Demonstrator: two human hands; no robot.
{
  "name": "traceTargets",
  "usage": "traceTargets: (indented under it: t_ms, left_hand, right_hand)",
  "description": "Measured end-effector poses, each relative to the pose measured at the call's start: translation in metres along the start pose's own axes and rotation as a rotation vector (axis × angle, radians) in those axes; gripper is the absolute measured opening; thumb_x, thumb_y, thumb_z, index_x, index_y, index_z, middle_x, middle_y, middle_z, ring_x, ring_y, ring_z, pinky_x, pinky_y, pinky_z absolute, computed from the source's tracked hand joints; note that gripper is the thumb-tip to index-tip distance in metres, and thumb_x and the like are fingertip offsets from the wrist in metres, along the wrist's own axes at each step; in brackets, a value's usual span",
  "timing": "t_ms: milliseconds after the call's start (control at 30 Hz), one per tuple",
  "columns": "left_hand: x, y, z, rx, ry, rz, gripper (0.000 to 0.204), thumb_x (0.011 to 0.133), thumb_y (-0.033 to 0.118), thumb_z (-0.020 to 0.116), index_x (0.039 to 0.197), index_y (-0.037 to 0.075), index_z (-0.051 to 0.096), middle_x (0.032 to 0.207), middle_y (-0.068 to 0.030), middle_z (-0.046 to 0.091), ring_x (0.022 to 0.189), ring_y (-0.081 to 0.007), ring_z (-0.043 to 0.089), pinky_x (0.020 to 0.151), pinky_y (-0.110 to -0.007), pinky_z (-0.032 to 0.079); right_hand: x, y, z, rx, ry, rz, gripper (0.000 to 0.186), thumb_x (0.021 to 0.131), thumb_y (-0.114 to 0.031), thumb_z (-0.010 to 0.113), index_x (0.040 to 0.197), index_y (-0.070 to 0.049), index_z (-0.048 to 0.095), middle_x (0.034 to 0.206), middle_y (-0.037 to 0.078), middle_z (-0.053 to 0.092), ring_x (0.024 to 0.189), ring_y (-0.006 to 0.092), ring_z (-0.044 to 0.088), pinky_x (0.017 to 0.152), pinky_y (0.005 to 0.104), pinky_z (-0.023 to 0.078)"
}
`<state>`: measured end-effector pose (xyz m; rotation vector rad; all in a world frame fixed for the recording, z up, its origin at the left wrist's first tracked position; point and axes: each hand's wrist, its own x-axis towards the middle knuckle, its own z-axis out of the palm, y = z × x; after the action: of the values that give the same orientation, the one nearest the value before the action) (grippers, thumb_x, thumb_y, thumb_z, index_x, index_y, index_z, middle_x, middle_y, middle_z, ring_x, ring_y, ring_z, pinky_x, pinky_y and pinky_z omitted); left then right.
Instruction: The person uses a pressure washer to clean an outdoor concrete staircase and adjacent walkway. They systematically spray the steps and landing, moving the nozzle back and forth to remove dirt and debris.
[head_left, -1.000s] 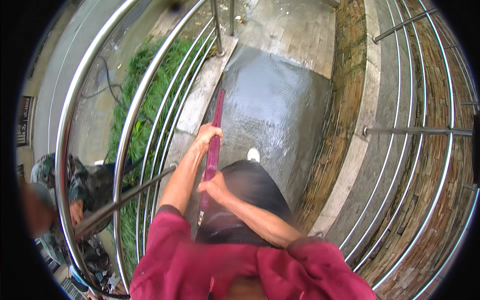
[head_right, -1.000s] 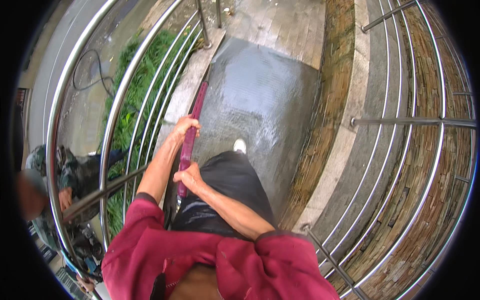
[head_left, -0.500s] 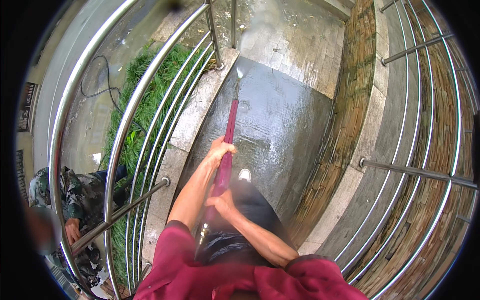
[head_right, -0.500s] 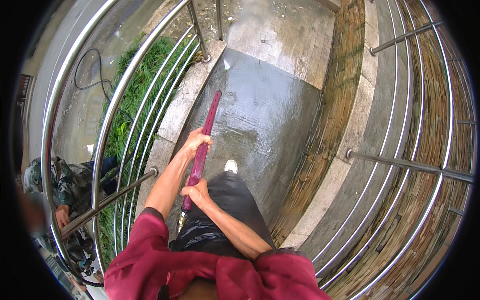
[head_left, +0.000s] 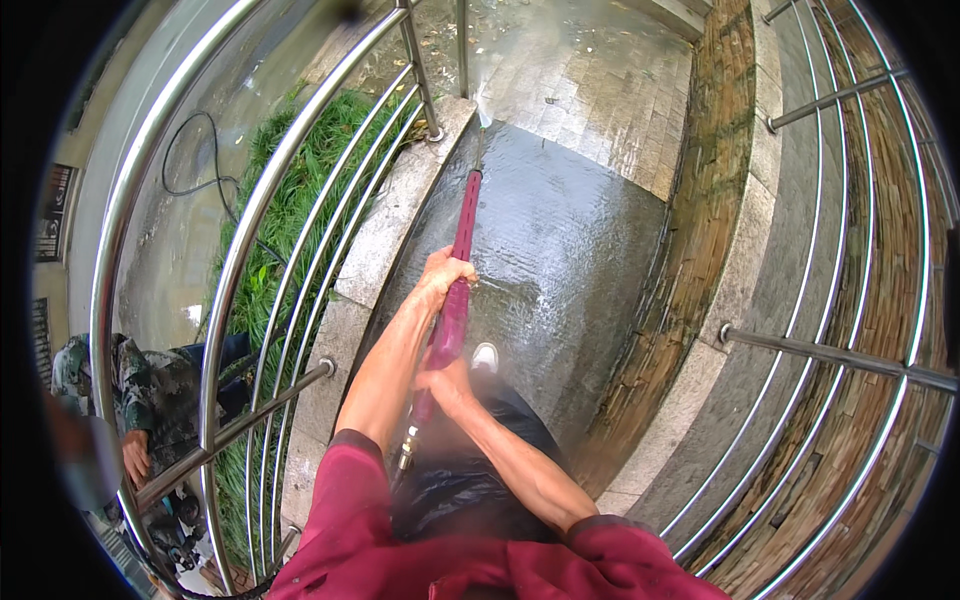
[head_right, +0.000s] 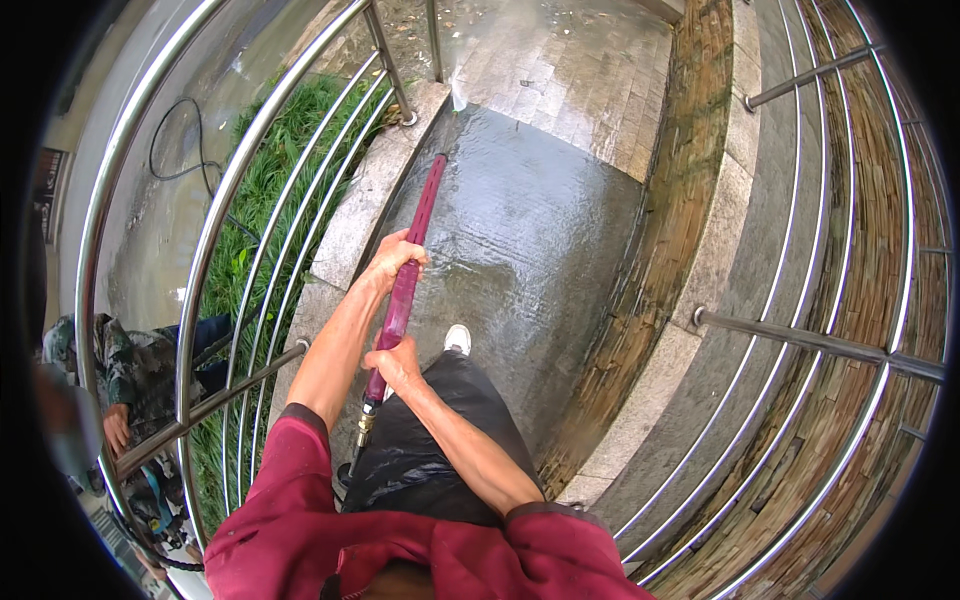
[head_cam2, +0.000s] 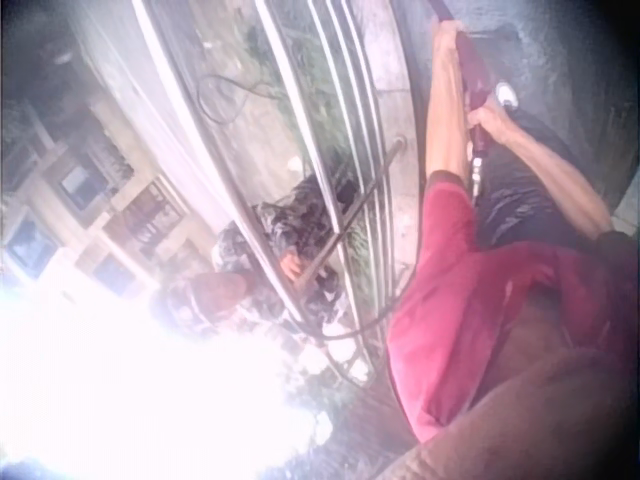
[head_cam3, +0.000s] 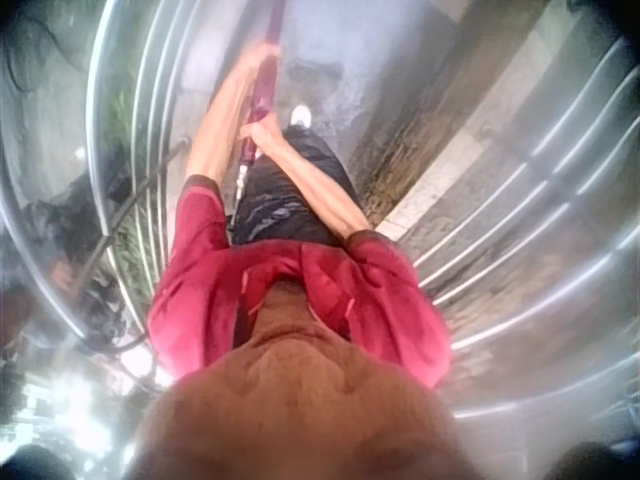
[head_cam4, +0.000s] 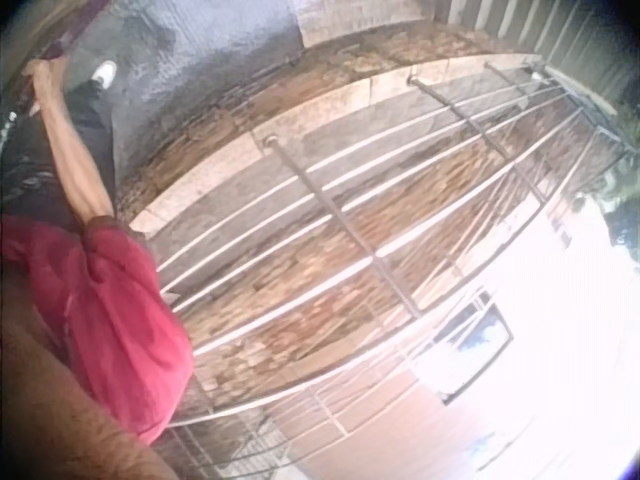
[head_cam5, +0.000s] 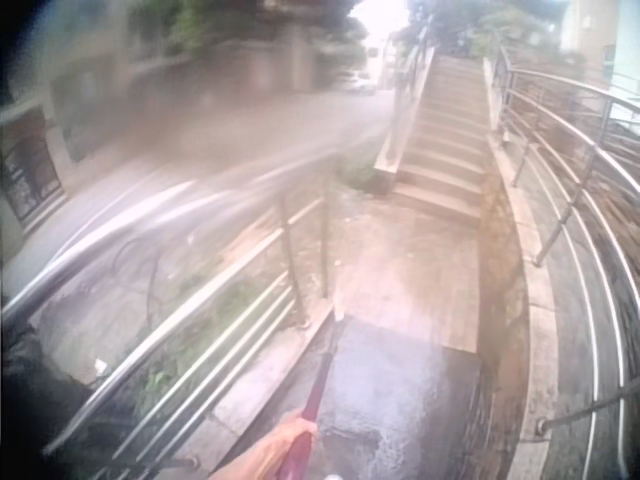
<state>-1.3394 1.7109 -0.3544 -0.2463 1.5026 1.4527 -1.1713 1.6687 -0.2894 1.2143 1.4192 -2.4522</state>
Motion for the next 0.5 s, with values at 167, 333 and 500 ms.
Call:
traceTargets:
  t_ms: [167,333,500]
  left_hand:
    - [-0.018,-0.009,-0.002,-0.004,0.013,-0.066,0.036,0.062,-0.008,0.061,0.096,0.002,0.056,0.062,-0.0054,0.051,0.045,-0.0149,0.049,0.040,-0.030,0.038]
    - [-0.015,-0.010,0.002,-0.043,-0.031,-0.055,0.034,0.064,-0.007,0.063,0.096,0.003,0.054,0.062,-0.0064,0.052,0.045,-0.0166,0.050,0.040,-0.032,0.042]
    - [0.013,-0.007,0.010,-0.059,-0.097,-0.040,0.033,0.065,-0.005,0.065,0.094,0.004,0.052,0.063,-0.0069,0.054,0.047,-0.0179,0.053,0.042,-0.033,0.045]
  right_hand:
    - [-0.015,0.008,0.002,-0.091,0.031,0.092,0.022,0.055,-0.001,0.073,0.071,-0.002,0.057,0.066,0.003,0.057,0.059,0.0170,0.056,0.057,0.0334,0.047]
    - [-0.011,0.005,-0.002,-0.050,0.010,0.042,0.022,0.056,-0.001,0.072,0.070,-0.002,0.056,0.066,0.004,0.057,0.060,0.0172,0.057,0.056,0.0339,0.047]
    - [0.010,-0.003,-0.010,-0.071,0.060,0.052,0.022,0.056,0.000,0.071,0.069,-0.002,0.054,0.066,0.004,0.057,0.060,0.0166,0.056,0.055,0.0343,0.047]
